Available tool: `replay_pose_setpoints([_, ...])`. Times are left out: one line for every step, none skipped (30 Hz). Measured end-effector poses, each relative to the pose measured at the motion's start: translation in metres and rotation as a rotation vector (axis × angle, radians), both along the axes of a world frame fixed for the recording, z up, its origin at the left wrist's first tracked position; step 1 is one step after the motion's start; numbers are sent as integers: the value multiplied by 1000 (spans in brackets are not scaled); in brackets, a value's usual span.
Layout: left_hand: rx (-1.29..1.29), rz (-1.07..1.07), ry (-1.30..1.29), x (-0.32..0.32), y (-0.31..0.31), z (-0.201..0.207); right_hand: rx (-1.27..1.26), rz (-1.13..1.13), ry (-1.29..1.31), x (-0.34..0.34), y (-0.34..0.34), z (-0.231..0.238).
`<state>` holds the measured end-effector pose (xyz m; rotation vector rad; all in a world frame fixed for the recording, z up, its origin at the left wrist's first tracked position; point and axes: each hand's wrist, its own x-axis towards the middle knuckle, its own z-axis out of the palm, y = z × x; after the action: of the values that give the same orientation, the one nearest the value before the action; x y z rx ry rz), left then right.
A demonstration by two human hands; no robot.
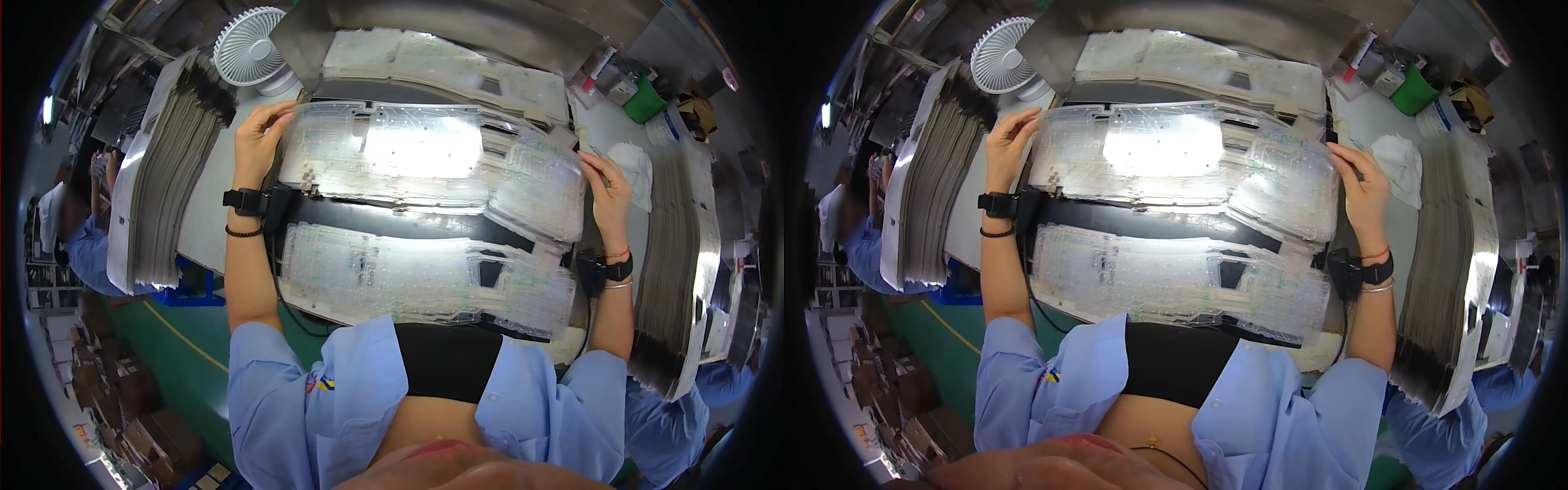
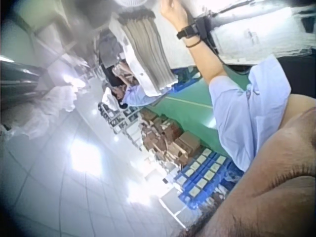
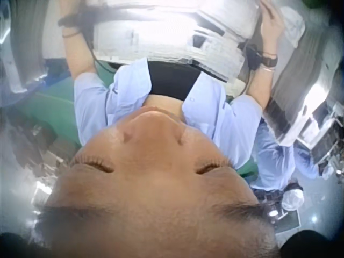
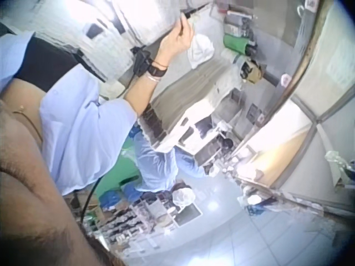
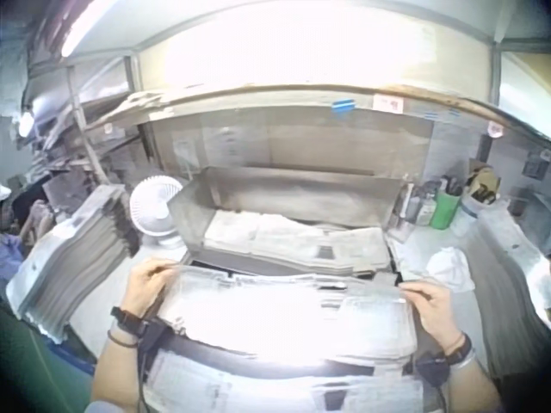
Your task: The recorder is inspecting and sorting thin, transparent computer keyboard membrane sheets at a workstation.
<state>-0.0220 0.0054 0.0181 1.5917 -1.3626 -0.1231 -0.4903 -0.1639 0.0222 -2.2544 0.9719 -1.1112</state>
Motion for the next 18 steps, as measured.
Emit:
replay_pose_setpoints([10,19,89,-1,0,1,62,-11,4,2,0,0])
replay_pose_setpoints([13,29,87,0,0,0,55,-13,-21,5,1,1])
replay_pose_setpoints([11,17,79,2,0,-2,59,-2,-22,7,2,0])
replay_pose_setpoints([8,6,70,4,0,-2,35,-23,-38,8,1,-1])
replay_pose_setpoints([11,21,66,3,1,-2,12,-41,-54,8,0,-3])
replay_pose_setpoints([49,4,75,0,1,-1,-24,-69,-14,5,-4,-5])
replay_pose_setpoints([88,-8,79,-3,3,2,-19,-48,-24,2,-7,-5])
replay_pose_setpoints([101,-10,115,-5,4,1,-75,-62,2,0,-11,-6])
replay_pose_setpoints([149,-43,118,-4,6,0,-131,-74,25,-2,-15,-8])
replay_pose_setpoints([181,-84,207,-8,6,2,25,-104,-24,-8,-18,-11])
replay_pose_setpoints([209,-125,294,-11,6,4,181,-131,-71,-15,-21,-15])
replay_pose_setpoints([230,-158,337,-14,5,6,215,-128,-120,-20,-24,-19])
replay_pose_setpoints([250,-195,383,-17,3,7,248,-129,-167,-24,-26,-22])
replay_pose_setpoints([285,-210,399,-19,3,10,250,-126,-148,-25,-26,-21])
replay_pose_setpoints([286,-190,394,-20,4,13,255,-108,-154,-26,-29,-22])
replay_pose_setpoints([289,-240,461,-23,3,16,385,-64,-256,-31,-30,-24])
replay_pose_setpoints([290,-284,533,-23,6,17,518,-13,-352,-34,-34,-26])
replay_pose_setpoints([307,-279,520,-21,9,18,543,22,-323,-39,-40,-29])
